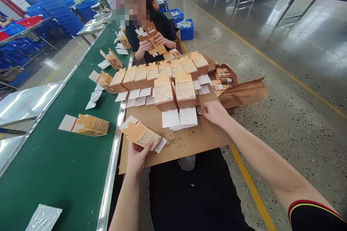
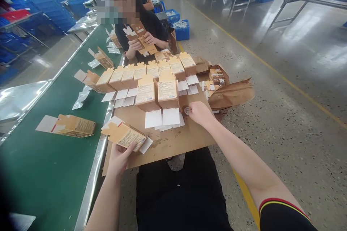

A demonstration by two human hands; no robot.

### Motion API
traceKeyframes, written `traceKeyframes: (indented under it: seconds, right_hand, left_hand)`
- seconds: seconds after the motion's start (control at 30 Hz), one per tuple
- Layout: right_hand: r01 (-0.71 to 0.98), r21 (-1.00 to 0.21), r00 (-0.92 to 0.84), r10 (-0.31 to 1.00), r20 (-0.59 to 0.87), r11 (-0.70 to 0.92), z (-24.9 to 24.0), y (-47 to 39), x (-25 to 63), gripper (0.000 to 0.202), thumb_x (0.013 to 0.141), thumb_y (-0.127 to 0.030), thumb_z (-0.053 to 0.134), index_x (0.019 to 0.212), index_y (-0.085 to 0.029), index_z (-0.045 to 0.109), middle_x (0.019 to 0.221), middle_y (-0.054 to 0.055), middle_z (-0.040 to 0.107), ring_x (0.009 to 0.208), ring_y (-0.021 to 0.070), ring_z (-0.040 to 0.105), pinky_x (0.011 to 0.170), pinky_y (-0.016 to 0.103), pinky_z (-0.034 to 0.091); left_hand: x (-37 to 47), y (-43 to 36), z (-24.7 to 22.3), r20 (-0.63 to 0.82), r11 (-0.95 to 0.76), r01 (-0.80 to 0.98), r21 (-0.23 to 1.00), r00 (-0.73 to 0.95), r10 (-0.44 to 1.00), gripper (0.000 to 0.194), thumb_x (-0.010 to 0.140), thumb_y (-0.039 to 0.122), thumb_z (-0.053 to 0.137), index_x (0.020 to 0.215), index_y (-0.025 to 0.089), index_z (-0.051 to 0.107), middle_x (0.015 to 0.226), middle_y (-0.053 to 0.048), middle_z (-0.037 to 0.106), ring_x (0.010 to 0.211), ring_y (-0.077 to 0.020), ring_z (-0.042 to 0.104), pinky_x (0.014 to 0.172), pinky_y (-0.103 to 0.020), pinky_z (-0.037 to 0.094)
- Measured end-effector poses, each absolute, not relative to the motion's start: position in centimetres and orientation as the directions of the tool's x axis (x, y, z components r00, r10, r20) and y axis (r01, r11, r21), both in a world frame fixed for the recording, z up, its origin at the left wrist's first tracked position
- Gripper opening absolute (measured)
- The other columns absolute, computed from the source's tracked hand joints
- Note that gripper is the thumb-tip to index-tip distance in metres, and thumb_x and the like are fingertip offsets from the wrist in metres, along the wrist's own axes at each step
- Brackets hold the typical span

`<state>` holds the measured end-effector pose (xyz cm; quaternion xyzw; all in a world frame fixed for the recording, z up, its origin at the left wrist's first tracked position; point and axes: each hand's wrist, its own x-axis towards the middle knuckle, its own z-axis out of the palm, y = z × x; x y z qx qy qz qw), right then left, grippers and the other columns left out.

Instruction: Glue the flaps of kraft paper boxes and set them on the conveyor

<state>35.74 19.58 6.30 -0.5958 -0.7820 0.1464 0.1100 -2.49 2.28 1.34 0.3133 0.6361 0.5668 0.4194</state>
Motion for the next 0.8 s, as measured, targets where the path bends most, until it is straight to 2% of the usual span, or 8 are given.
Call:
traceKeyframes:
  seconds: [0.07, 0.13, 0.2, 0.3, 0.4, 0.53, 0.67, 0.8]
  right_hand:
    - [0.897, -0.367, -0.262, 0.965, 0.009, 0.246, 6.8, 19.3, 36.4, 0.025, 0.095, -0.011, 0.073, 0.073, -0.023, 0.069, 0.075, 0.008, 0.076, 0.072, 0.0227, 0.066, 0.068, 0.033, 0.039]
    - [0.876, -0.423, -0.213, 0.973, 0.094, 0.233, 7.1, 17.5, 37.8, 0.024, 0.097, -0.018, 0.071, 0.074, -0.024, 0.070, 0.071, 0.006, 0.073, 0.069, 0.0216, 0.065, 0.067, 0.032, 0.041]
    - [0.813, -0.537, -0.105, 0.963, 0.248, 0.227, 6.8, 14.3, 39.1, 0.021, 0.100, -0.028, 0.071, 0.079, -0.025, 0.073, 0.068, 0.002, 0.070, 0.066, 0.0201, 0.064, 0.066, 0.031, 0.046]
    - [0.662, -0.685, 0.013, 0.909, 0.416, 0.304, 5.0, 7.6, 38.8, 0.030, 0.109, -0.038, 0.070, 0.082, -0.025, 0.078, 0.067, 0.002, 0.071, 0.059, 0.0190, 0.063, 0.061, 0.032, 0.052]
    - [0.519, -0.753, -0.088, 0.901, 0.424, 0.405, 2.3, 2.0, 34.8, 0.028, 0.113, -0.031, 0.072, 0.087, -0.026, 0.081, 0.070, 0.002, 0.074, 0.057, 0.0181, 0.063, 0.056, 0.032, 0.054]
    - [0.396, -0.723, -0.279, 0.824, 0.493, 0.567, -0.5, 0.9, 27.1, 0.032, 0.111, -0.012, 0.065, 0.083, -0.026, 0.071, 0.065, -0.004, 0.060, 0.057, 0.0141, 0.054, 0.058, 0.028, 0.046]
    - [0.396, -0.681, -0.424, 0.781, 0.459, 0.616, -2.1, 3.4, 22.8, 0.036, 0.105, -0.005, 0.061, 0.075, -0.026, 0.058, 0.068, -0.004, 0.056, 0.061, 0.0135, 0.050, 0.061, 0.027, 0.041]
    - [0.441, -0.652, -0.544, 0.762, 0.352, 0.616, -3.0, 3.9, 21.9, 0.034, 0.106, -0.007, 0.063, 0.078, -0.025, 0.058, 0.072, -0.003, 0.058, 0.065, 0.0143, 0.049, 0.065, 0.028, 0.039]
  left_hand:
    - [-2.3, 2.2, 1.4, -0.182, 0.167, -0.073, 0.983, -0.451, 0.874, 0.087, 0.063, 0.057, 0.118, 0.129, 0.024, 0.073, 0.134, -0.017, 0.086, 0.136, -0.0443, 0.082, 0.124, -0.065, 0.062]
    - [-2.0, 2.1, 1.3, -0.179, 0.163, -0.076, 0.984, -0.448, 0.876, 0.085, 0.065, 0.057, 0.117, 0.129, 0.024, 0.073, 0.135, -0.017, 0.086, 0.137, -0.0435, 0.081, 0.125, -0.064, 0.062]
    - [-1.7, 1.9, 1.2, -0.180, 0.158, -0.085, 0.984, -0.442, 0.879, 0.085, 0.066, 0.057, 0.116, 0.131, 0.024, 0.072, 0.136, -0.017, 0.085, 0.136, -0.0414, 0.082, 0.124, -0.062, 0.063]
    - [-1.3, 1.8, 1.2, -0.198, 0.168, -0.106, 0.980, -0.448, 0.872, 0.088, 0.066, 0.057, 0.116, 0.135, 0.027, 0.071, 0.138, -0.015, 0.085, 0.136, -0.0391, 0.082, 0.123, -0.059, 0.064]
    - [-1.1, 1.7, 1.5, -0.210, 0.181, -0.106, 0.978, -0.460, 0.863, 0.089, 0.065, 0.057, 0.116, 0.135, 0.027, 0.070, 0.138, -0.014, 0.085, 0.137, -0.0392, 0.081, 0.122, -0.058, 0.064]
    - [-1.3, 1.8, 1.7, -0.198, 0.174, -0.096, 0.980, -0.455, 0.868, 0.088, 0.065, 0.058, 0.116, 0.134, 0.027, 0.071, 0.137, -0.014, 0.085, 0.134, -0.0379, 0.082, 0.120, -0.056, 0.065]
    - [-1.3, 1.9, 1.6, -0.178, 0.157, -0.084, 0.984, -0.448, 0.876, 0.085, 0.066, 0.057, 0.115, 0.132, 0.028, 0.070, 0.132, -0.012, 0.086, 0.130, -0.0368, 0.084, 0.116, -0.054, 0.067]
    - [-0.9, 1.9, 1.6, -0.189, 0.165, -0.093, 0.982, -0.445, 0.875, 0.084, 0.068, 0.059, 0.114, 0.133, 0.027, 0.071, 0.133, -0.013, 0.086, 0.129, -0.0367, 0.084, 0.114, -0.053, 0.068]
